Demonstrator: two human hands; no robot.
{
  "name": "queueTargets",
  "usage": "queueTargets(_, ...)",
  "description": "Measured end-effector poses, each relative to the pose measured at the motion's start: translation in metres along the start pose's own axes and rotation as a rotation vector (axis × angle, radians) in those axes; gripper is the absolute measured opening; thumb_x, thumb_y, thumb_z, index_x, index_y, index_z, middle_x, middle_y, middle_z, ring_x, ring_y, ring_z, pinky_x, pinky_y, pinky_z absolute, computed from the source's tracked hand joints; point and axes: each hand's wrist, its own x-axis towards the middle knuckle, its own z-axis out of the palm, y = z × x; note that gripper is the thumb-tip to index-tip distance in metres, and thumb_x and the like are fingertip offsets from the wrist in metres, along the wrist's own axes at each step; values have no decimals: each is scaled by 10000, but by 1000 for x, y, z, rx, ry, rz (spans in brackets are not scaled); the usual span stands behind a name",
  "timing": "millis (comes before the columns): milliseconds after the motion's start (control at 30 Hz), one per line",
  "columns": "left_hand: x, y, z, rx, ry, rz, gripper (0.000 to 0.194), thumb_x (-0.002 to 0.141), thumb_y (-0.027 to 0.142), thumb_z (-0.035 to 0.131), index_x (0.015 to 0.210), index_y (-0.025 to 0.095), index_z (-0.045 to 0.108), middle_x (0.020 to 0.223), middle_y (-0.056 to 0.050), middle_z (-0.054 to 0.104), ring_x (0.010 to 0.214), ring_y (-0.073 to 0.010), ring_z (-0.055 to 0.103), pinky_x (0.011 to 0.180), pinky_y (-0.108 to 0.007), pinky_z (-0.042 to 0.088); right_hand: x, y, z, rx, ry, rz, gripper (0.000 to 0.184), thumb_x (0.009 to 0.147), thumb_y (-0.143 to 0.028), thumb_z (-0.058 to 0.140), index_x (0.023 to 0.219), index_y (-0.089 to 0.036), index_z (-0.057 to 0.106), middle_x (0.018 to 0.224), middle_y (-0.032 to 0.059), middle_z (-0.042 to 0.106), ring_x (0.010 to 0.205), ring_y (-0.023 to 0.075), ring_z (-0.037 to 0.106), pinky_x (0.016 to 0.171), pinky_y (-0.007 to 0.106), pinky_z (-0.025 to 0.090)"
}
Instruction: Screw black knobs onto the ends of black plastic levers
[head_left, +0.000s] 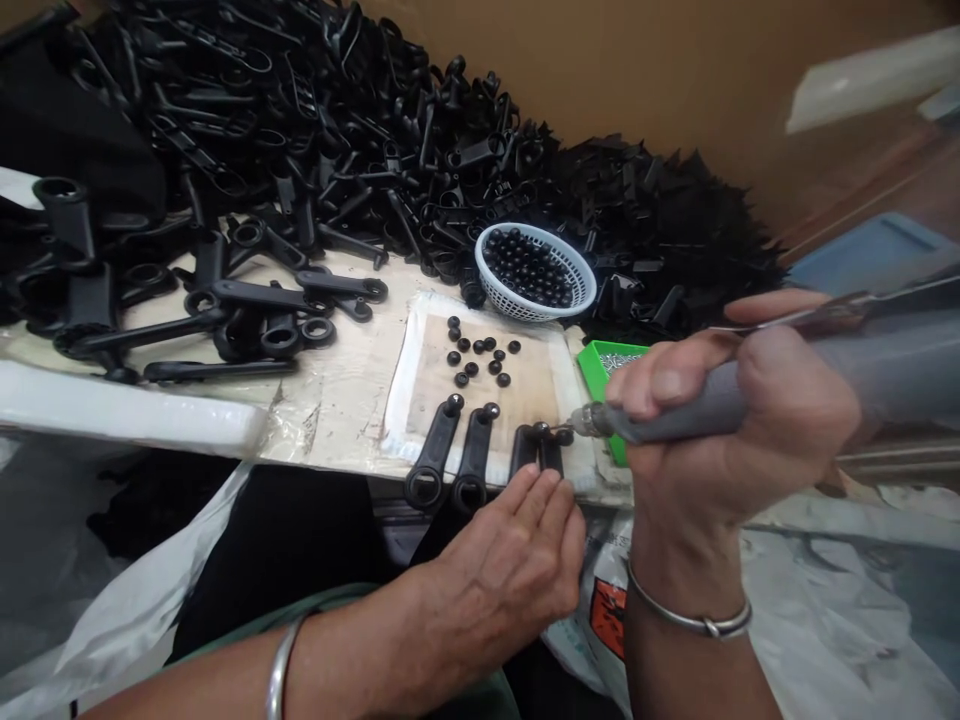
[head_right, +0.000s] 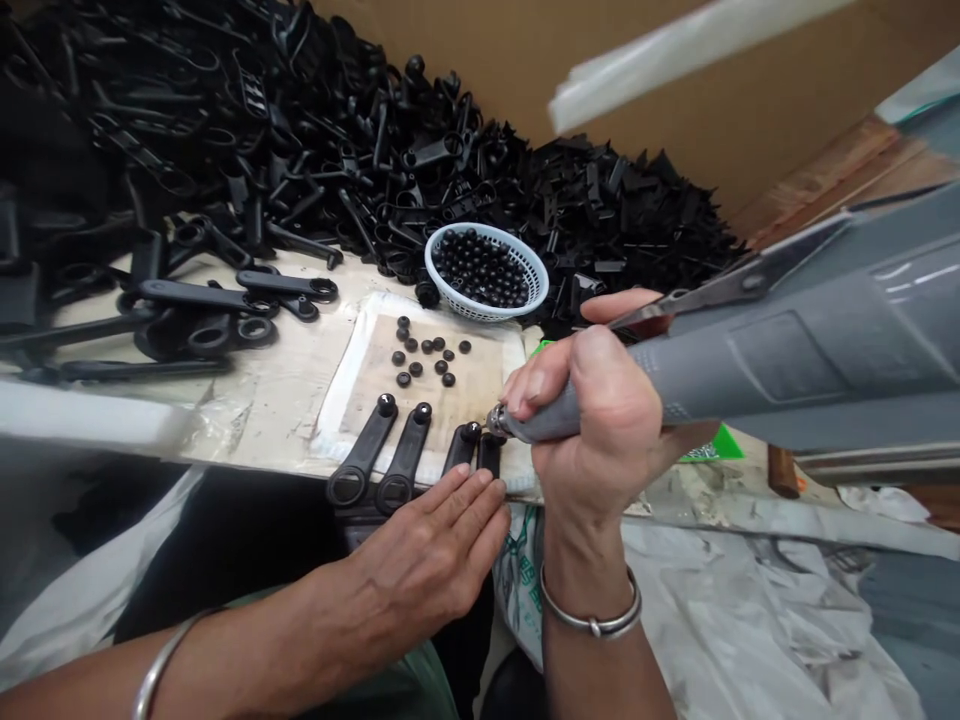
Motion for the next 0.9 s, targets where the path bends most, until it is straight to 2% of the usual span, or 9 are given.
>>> queueTargets(100, 1, 0, 0, -4, -2, -5, 459, 920, 159, 432, 1349, -5, 462, 1405, -227, 501, 1307, -300, 501, 1168, -458, 310, -2, 1, 1, 21, -43, 13, 65, 694, -267, 663, 735, -239, 621, 419, -79, 481, 321, 104, 394, 338, 270, 371)
queueTargets(200, 2, 0, -1, -3, -16, 2, 452, 927, 148, 406, 1344, -14, 467, 1398, -231, 508, 1312, -309, 494, 1155, -461, 326, -1, 3, 0, 36, -117, 53, 101, 697, -287, 654, 640, -227, 596, 420, -67, 478, 329, 101, 421, 344, 259, 376)
queueTargets(267, 3, -1, -2, -5, -15, 2, 446, 930, 141, 387, 1341, -10, 474, 1391, -224, 517, 1308, -304, 499, 1150, -457, 331, -1, 5, -1, 18, -94, 74, 128, 692, -288, 651, 614, -218, 577, 420, -63, 472, 334, 101, 423, 347, 259, 379)
queueTargets(333, 3, -2, -3, -7, -4, -1, 433, 929, 137, 391, 1326, -3, 492, 1383, -218, 528, 1296, -297, 513, 1149, -450, 330, 0, 7, -3, 2, -45, 79, 93, 694, -284, 645, 662, -211, 597, 417, -68, 470, 329, 100, 407, 344, 260, 377)
queueTargets(500, 3, -3, -4, -17, -3, -6, 410, 934, 131, 391, 1299, -5, 517, 1375, -220, 534, 1294, -305, 513, 1142, -445, 333, 0, 10, -5, 73, -126, 29, 116, 670, -258, 647, 775, -210, 632, 428, -76, 507, 320, 101, 412, 322, 245, 361)
queueTargets(600, 4, -3, -4, -27, -11, -7, 408, 938, 142, 400, 1303, 0, 516, 1381, -221, 529, 1296, -305, 511, 1140, -446, 332, 0, 10, -6, 70, -131, 25, 56, 680, -250, 647, 697, -210, 611, 422, -72, 492, 320, 97, 421, 318, 243, 356)
queueTargets(667, 4, -3, -5, -26, -11, -10, 407, 936, 135, 404, 1303, -3, 514, 1377, -225, 530, 1299, -304, 508, 1144, -445, 327, 0, 10, -7, 60, -151, 36, 101, 698, -275, 641, 644, -208, 589, 419, -66, 480, 326, 96, 432, 324, 245, 361)
queueTargets(800, 4, -3, -5, -25, -10, -13, 413, 933, 129, 395, 1305, -5, 511, 1383, -228, 523, 1304, -309, 502, 1150, -447, 321, 1, 12, -9, 45, -95, 21, 111, 687, -288, 640, 765, -212, 620, 429, -75, 487, 335, 103, 419, 337, 257, 366)
queueTargets(900, 4, -3, -4, -15, -6, -5, 424, 933, 145, 387, 1315, 2, 505, 1387, -221, 522, 1302, -309, 503, 1148, -447, 329, 2, 13, -10, 42, -47, 9, 129, 676, -297, 639, 774, -222, 604, 421, -81, 481, 325, 109, 396, 330, 267, 354)
